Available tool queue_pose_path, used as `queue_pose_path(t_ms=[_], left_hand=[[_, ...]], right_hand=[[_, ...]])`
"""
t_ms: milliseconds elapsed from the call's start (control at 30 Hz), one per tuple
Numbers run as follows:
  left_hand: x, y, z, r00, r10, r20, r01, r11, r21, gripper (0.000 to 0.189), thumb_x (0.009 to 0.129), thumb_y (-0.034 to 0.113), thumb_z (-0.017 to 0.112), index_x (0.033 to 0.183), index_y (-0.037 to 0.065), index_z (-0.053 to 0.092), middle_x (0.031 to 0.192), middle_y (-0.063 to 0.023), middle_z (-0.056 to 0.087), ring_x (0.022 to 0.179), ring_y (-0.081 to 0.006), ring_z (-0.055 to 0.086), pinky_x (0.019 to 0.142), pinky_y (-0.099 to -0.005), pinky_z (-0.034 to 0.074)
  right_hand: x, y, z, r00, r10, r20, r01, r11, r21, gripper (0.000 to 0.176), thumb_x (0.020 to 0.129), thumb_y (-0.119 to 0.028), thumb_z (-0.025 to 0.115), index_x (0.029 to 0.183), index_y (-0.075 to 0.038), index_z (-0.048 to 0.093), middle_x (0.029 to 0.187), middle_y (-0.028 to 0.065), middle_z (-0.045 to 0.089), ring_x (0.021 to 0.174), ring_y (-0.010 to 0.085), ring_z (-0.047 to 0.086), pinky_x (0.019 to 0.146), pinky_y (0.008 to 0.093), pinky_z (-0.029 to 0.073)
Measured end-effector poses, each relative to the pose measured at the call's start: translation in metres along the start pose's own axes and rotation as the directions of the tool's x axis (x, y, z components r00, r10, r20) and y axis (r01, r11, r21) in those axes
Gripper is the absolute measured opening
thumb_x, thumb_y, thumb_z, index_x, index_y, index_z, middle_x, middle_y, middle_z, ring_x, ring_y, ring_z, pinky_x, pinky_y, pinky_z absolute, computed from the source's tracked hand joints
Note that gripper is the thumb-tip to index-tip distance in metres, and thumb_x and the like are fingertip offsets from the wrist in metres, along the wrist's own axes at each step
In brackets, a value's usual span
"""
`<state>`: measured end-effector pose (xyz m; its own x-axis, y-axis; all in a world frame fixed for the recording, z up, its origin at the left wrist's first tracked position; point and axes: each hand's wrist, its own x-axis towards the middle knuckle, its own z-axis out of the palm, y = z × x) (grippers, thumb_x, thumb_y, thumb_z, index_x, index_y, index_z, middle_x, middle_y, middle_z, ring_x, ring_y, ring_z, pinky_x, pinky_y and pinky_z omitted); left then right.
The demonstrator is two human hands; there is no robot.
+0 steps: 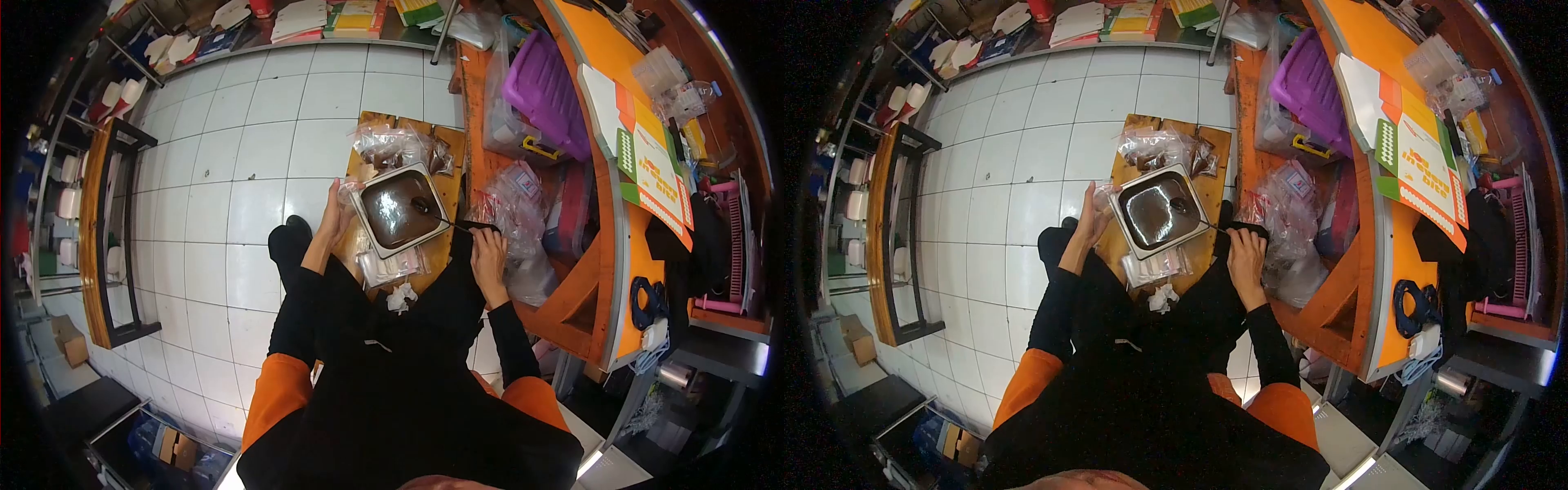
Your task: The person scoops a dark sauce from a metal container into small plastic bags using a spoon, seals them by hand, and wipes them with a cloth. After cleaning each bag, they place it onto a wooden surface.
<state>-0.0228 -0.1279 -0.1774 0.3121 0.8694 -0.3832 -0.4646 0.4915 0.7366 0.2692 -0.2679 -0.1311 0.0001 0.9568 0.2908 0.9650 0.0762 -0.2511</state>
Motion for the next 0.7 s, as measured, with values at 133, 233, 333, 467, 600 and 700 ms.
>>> queue_pose_path(t_ms=[133, 233, 333, 467, 600, 700], left_hand=[[0.001, 0.000, 0.000, 0.999, 0.012, 0.046, -0.013, 0.999, 0.039, 0.054, 0.092, 0.053, 0.029, 0.114, 0.007, 0.047, 0.111, -0.0085, 0.055, 0.110, -0.0211, 0.046, 0.097, -0.0455, 0.032], [-0.005, 0.005, 0.010, 0.999, 0.013, 0.044, -0.016, 0.998, 0.060, 0.053, 0.092, 0.053, 0.029, 0.114, 0.008, 0.047, 0.112, -0.0085, 0.054, 0.110, -0.0217, 0.045, 0.096, -0.0451, 0.032], [-0.007, 0.006, 0.013, 0.998, 0.016, 0.060, -0.021, 0.997, 0.080, 0.054, 0.092, 0.053, 0.028, 0.116, 0.008, 0.045, 0.112, -0.0085, 0.054, 0.111, -0.0218, 0.043, 0.096, -0.0454, 0.031], [-0.011, 0.008, 0.020, 0.997, 0.033, 0.065, -0.041, 0.991, 0.129, 0.055, 0.092, 0.054, 0.028, 0.115, 0.008, 0.046, 0.111, -0.0080, 0.053, 0.111, -0.0213, 0.042, 0.096, -0.0464, 0.031], [-0.015, 0.013, 0.029, 0.998, 0.031, 0.050, -0.040, 0.983, 0.178, 0.056, 0.091, 0.055, 0.028, 0.109, 0.008, 0.051, 0.111, -0.0073, 0.053, 0.108, -0.0211, 0.042, 0.095, -0.0460, 0.031], [-0.016, 0.015, 0.031, 0.998, 0.009, 0.064, -0.021, 0.983, 0.185, 0.059, 0.090, 0.057, 0.028, 0.108, 0.008, 0.056, 0.113, -0.0066, 0.053, 0.113, -0.0200, 0.040, 0.097, -0.0452, 0.028]], right_hand=[[-0.003, 0.004, 0.002, 1.000, -0.006, 0.007, 0.007, 1.000, -0.018, 0.024, 0.076, -0.002, 0.055, 0.099, -0.005, 0.057, 0.084, 0.0096, 0.050, 0.083, 0.0262, 0.047, 0.074, 0.0366, 0.035], [-0.005, 0.005, 0.002, 1.000, -0.002, 0.020, 0.002, 1.000, 0.002, 0.022, 0.076, -0.004, 0.054, 0.098, -0.005, 0.057, 0.083, 0.0095, 0.050, 0.082, 0.0261, 0.047, 0.073, 0.0363, 0.035], [-0.005, 0.007, 0.002, 0.999, 0.015, 0.034, -0.016, 1.000, 0.026, 0.020, 0.075, -0.004, 0.055, 0.095, -0.004, 0.058, 0.082, 0.0098, 0.051, 0.080, 0.0265, 0.048, 0.072, 0.0360, 0.035], [-0.006, 0.010, 0.002, 0.996, 0.050, 0.080, -0.056, 0.996, 0.073, 0.017, 0.076, -0.008, 0.055, 0.091, -0.003, 0.061, 0.081, 0.0112, 0.053, 0.080, 0.0272, 0.050, 0.073, 0.0366, 0.035], [-0.006, 0.011, 0.001, 0.993, 0.068, 0.092, -0.077, 0.991, 0.107, 0.014, 0.076, -0.010, 0.057, 0.087, -0.003, 0.062, 0.079, 0.0114, 0.054, 0.077, 0.0279, 0.051, 0.072, 0.0369, 0.036], [-0.009, 0.014, 0.003, 0.991, 0.092, 0.093, -0.105, 0.983, 0.153, 0.011, 0.077, -0.011, 0.059, 0.084, -0.003, 0.062, 0.073, 0.0101, 0.053, 0.069, 0.0263, 0.052, 0.069, 0.0353, 0.037]])
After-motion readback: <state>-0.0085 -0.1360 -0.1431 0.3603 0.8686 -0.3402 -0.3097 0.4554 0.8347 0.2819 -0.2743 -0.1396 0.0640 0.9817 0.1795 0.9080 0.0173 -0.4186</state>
